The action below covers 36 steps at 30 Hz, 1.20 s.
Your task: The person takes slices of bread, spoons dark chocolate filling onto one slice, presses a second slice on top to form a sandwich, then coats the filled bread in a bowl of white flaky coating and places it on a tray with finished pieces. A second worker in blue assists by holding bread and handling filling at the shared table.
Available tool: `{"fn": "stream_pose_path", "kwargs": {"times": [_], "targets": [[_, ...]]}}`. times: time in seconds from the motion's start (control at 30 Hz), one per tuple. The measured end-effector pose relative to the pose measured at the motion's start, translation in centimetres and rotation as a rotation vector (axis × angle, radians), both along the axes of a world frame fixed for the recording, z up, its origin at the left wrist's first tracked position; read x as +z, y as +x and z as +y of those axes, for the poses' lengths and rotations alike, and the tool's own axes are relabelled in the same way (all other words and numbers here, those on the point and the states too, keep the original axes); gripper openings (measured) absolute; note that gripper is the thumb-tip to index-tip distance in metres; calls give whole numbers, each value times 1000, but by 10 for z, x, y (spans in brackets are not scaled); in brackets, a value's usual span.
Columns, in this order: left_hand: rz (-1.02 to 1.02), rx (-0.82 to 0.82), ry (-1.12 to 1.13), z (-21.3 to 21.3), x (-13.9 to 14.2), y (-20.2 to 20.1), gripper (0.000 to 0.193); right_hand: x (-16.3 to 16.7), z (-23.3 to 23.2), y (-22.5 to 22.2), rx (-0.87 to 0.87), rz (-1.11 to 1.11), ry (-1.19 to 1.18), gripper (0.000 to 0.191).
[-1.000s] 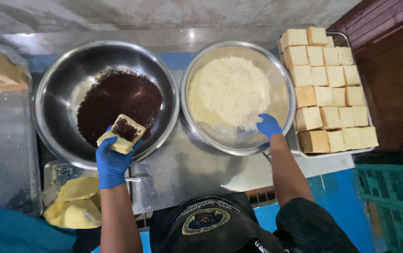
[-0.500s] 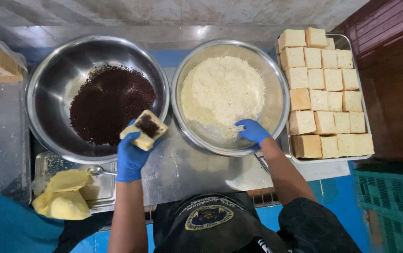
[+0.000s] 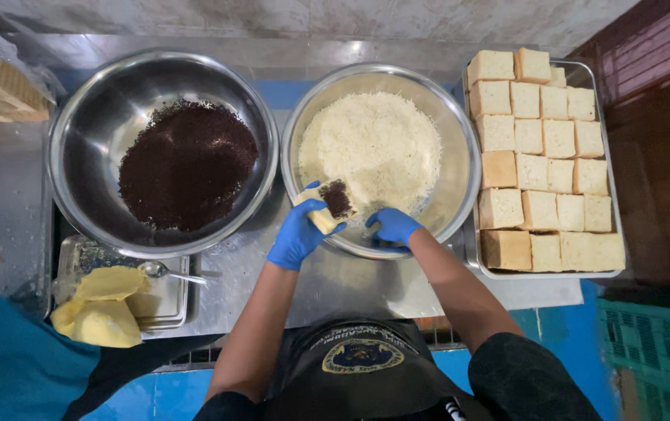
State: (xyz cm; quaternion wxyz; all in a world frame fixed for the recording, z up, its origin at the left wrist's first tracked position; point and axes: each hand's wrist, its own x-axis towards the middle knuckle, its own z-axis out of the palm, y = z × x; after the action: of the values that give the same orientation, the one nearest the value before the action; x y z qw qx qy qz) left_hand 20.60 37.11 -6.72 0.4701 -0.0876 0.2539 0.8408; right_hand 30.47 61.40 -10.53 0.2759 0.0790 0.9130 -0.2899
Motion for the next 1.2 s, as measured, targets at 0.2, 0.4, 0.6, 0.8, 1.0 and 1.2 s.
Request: {"fn": "stream_pose_path", "kwargs": {"times": [0.2, 0.4, 0.6, 0.8, 1.0, 1.2], "targets": [[3, -42, -27, 25, -6, -1, 67, 14, 16, -6, -45, -150, -266, 32], [1, -56, -124, 39, -15, -9, 66, 74, 60, -19, -253, 24, -596, 26], [-3, -68, -131, 59, -10, -10, 65, 132, 55, -50, -71, 197, -537, 29], [1, -94, -89, 62, 1, -9, 67, 148, 29, -58, 101, 251, -267, 26], [-2, -97, -64, 62, 0, -10, 65, 137, 28, -65, 87, 313, -267, 31], [-4, -119, -52, 63, 2, -10, 61, 134, 27, -73, -5, 292, -179, 31]]}}
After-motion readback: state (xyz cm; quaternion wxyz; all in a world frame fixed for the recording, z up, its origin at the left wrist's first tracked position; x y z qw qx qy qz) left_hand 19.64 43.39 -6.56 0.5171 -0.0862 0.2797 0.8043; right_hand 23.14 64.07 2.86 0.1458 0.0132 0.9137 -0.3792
